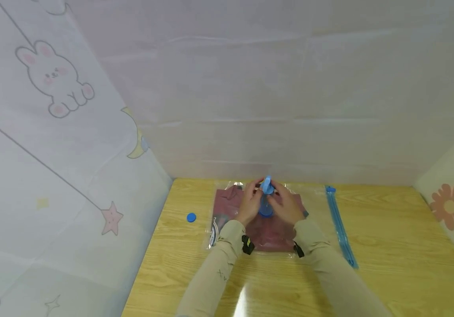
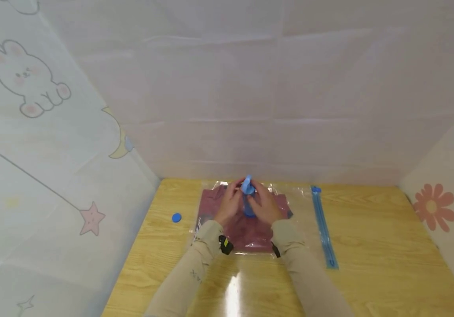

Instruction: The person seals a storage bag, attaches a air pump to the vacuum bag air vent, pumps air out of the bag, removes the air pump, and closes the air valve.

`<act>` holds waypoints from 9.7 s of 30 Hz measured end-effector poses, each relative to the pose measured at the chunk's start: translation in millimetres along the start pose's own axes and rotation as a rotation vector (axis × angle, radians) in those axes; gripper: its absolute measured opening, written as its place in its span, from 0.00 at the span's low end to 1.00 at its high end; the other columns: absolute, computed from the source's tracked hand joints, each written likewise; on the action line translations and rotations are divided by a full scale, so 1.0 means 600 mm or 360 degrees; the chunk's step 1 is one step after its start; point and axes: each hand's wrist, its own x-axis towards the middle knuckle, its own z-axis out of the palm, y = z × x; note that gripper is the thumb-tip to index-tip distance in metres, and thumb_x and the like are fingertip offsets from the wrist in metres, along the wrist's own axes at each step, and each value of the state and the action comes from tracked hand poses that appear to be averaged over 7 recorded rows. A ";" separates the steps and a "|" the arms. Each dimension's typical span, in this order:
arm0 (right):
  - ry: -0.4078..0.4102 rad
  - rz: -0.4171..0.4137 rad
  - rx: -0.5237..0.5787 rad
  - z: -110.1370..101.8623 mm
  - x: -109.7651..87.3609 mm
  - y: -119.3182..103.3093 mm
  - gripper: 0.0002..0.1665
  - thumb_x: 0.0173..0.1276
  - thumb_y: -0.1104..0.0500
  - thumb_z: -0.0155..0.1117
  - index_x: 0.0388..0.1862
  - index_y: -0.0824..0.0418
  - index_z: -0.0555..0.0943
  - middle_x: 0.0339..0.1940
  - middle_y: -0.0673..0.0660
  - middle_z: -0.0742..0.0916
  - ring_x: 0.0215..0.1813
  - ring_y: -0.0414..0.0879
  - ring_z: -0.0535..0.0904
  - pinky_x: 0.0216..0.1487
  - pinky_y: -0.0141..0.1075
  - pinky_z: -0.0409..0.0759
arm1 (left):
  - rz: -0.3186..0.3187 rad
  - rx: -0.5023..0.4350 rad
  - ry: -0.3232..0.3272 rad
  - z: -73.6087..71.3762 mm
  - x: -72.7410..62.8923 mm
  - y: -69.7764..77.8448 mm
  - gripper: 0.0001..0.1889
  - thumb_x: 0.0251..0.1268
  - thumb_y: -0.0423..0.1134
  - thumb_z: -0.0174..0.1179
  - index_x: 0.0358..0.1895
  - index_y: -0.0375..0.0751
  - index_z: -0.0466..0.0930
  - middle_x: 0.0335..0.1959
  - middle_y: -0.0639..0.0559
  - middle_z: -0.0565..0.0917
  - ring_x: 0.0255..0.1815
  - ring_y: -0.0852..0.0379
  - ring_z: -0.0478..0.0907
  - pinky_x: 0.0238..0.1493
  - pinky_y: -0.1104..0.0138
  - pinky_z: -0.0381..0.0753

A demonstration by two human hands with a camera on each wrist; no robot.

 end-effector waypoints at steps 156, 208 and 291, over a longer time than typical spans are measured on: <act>-0.0037 0.0462 -0.0320 -0.017 0.016 -0.043 0.34 0.62 0.46 0.69 0.67 0.51 0.73 0.55 0.56 0.82 0.51 0.55 0.81 0.46 0.49 0.80 | -0.0233 0.1482 -0.0453 -0.001 -0.067 -0.185 0.46 0.53 0.69 0.61 0.74 0.55 0.59 0.78 0.46 0.53 0.79 0.37 0.46 0.66 0.29 0.53; 0.0014 0.0420 -0.0390 -0.016 0.011 -0.067 0.32 0.68 0.44 0.62 0.63 0.62 0.74 0.58 0.62 0.79 0.58 0.58 0.77 0.56 0.52 0.76 | 0.0098 0.0370 0.0057 0.027 -0.015 -0.037 0.30 0.68 0.43 0.59 0.71 0.44 0.62 0.63 0.40 0.77 0.62 0.45 0.77 0.60 0.52 0.77; 0.0526 -0.0267 -0.0283 -0.101 0.056 -0.292 0.09 0.64 0.62 0.67 0.38 0.69 0.84 0.34 0.63 0.86 0.35 0.53 0.79 0.40 0.46 0.77 | 0.0038 0.0650 -0.0094 0.003 -0.024 -0.004 0.30 0.65 0.46 0.62 0.69 0.45 0.65 0.58 0.45 0.81 0.59 0.50 0.79 0.60 0.56 0.78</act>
